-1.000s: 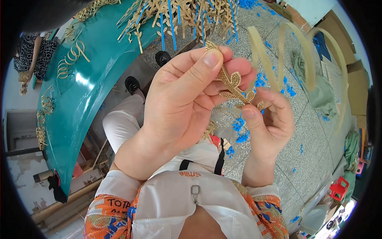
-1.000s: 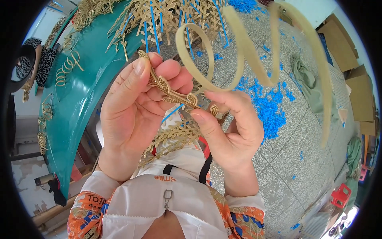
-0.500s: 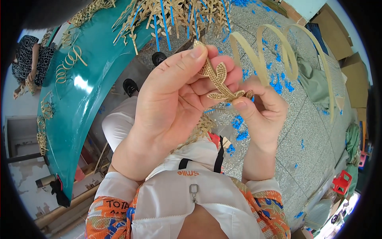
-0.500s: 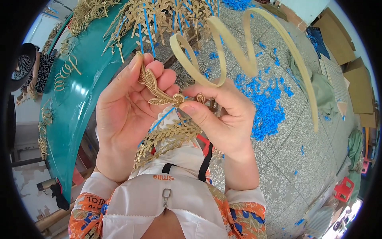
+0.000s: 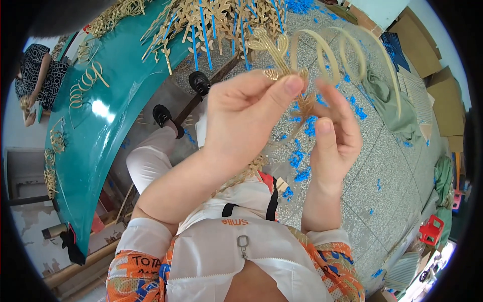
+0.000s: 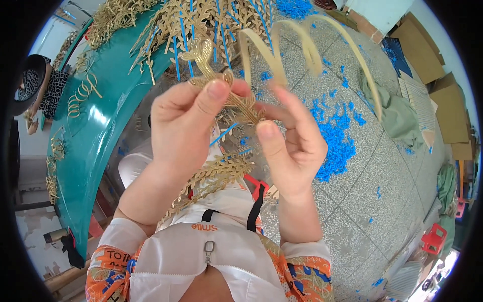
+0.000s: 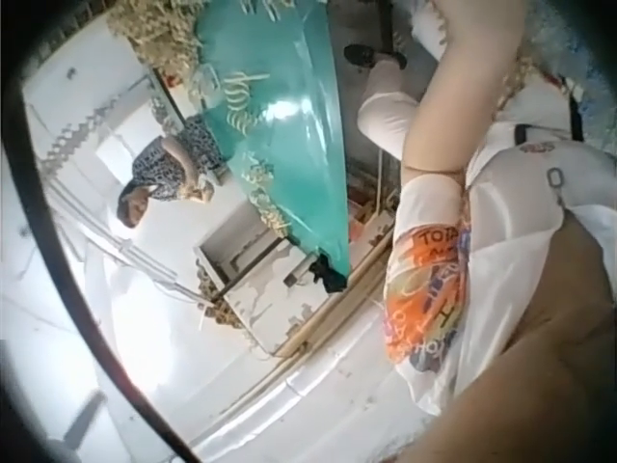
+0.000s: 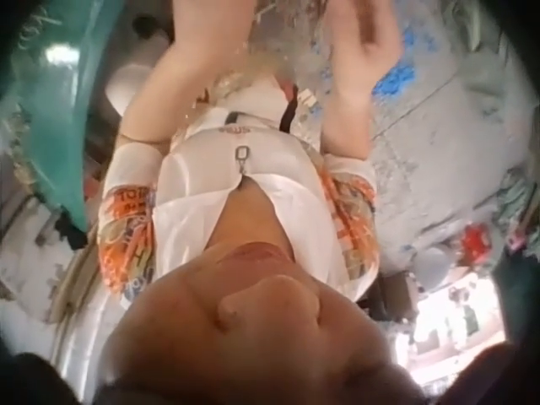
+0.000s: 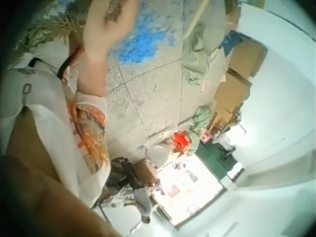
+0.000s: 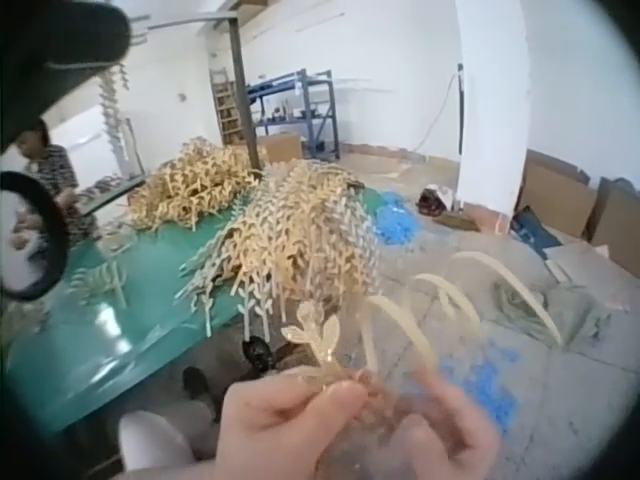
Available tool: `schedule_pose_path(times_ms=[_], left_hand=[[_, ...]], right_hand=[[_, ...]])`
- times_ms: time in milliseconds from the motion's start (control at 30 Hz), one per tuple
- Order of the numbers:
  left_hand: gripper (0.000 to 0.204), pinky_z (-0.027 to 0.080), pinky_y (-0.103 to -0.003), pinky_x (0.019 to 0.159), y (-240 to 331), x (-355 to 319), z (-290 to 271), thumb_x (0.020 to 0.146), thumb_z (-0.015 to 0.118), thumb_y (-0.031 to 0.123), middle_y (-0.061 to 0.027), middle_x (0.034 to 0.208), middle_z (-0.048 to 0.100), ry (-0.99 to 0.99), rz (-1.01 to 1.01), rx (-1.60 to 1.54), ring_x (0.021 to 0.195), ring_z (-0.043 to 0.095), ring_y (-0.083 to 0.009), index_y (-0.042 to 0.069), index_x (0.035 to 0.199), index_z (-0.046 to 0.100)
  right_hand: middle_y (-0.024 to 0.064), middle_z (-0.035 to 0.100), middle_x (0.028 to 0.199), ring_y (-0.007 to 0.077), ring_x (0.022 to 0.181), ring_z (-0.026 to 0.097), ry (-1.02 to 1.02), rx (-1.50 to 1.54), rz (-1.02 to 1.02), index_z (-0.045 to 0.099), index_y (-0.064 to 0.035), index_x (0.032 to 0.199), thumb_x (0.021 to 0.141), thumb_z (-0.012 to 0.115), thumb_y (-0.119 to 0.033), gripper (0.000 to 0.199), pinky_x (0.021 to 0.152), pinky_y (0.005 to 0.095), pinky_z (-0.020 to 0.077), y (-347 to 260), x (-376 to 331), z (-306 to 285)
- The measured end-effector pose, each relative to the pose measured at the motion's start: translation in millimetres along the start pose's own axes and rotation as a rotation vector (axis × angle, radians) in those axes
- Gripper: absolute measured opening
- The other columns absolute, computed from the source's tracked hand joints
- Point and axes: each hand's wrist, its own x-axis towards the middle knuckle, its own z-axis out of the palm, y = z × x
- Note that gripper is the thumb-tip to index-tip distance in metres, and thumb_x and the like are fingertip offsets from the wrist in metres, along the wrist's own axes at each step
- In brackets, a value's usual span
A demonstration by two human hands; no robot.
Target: Weaving and tying decorative gold straps and blue cord at a manufacturing workbench.
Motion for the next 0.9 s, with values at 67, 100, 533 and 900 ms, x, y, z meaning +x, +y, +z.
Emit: schedule_pose_path(times_ms=[67,100,533,900], left_hand=[[0.014,0.046,-0.025,0.066,11.3,6.1,0.7,0.081,0.056,0.010,-0.0077,0.081,0.061,-0.026,0.051,0.004,0.076,0.056,-0.0121,-0.003,0.083,0.061],[0.015,0.050,-0.031,0.070,15.6,8.9,0.6,0.082,0.054,0.010,-0.0123,0.084,0.062,-0.051,0.098,0.013,0.082,0.059,-0.0198,-0.004,0.085,0.059],[0.027,0.050,-0.037,0.073,45.2,13.3,-20.7,0.089,0.042,0.020,-0.0106,0.089,0.061,-0.115,-0.023,-0.380,0.082,0.060,-0.0239,-0.001,0.099,0.054],[0.029,0.051,-0.039,0.075,59.7,-1.9,-28.5,0.090,0.038,0.021,-0.0110,0.090,0.061,-0.231,-0.139,-0.466,0.084,0.061,-0.0244,-0.002,0.102,0.051]], right_hand=[[0.0117,0.057,0.101,0.0156,0.092,0.054,0.116,0.059,-0.015,0.045,0.0029,0.114,0.078,0.060,-0.009,0.041,0.080,0.0265,0.0405,13.5,1.1,-8.7],[0.0117,0.057,0.101,0.0156,0.092,0.054,0.113,0.060,-0.020,0.045,0.0029,0.114,0.078,0.060,-0.009,0.041,0.080,0.0265,0.0405,17.7,-0.4,-10.0],[0.0047,0.059,0.078,0.0047,0.062,0.049,-0.130,-0.142,0.046,0.059,0.0034,0.095,0.075,0.062,-0.002,0.021,0.054,0.0164,0.0383,-25.6,-14.3,8.4],[0.0035,0.056,0.066,0.0090,0.055,0.046,-0.142,-0.348,-0.235,0.062,0.0018,0.091,0.068,0.067,-0.002,0.024,0.050,0.0196,0.0344,-31.6,-2.4,2.5]])
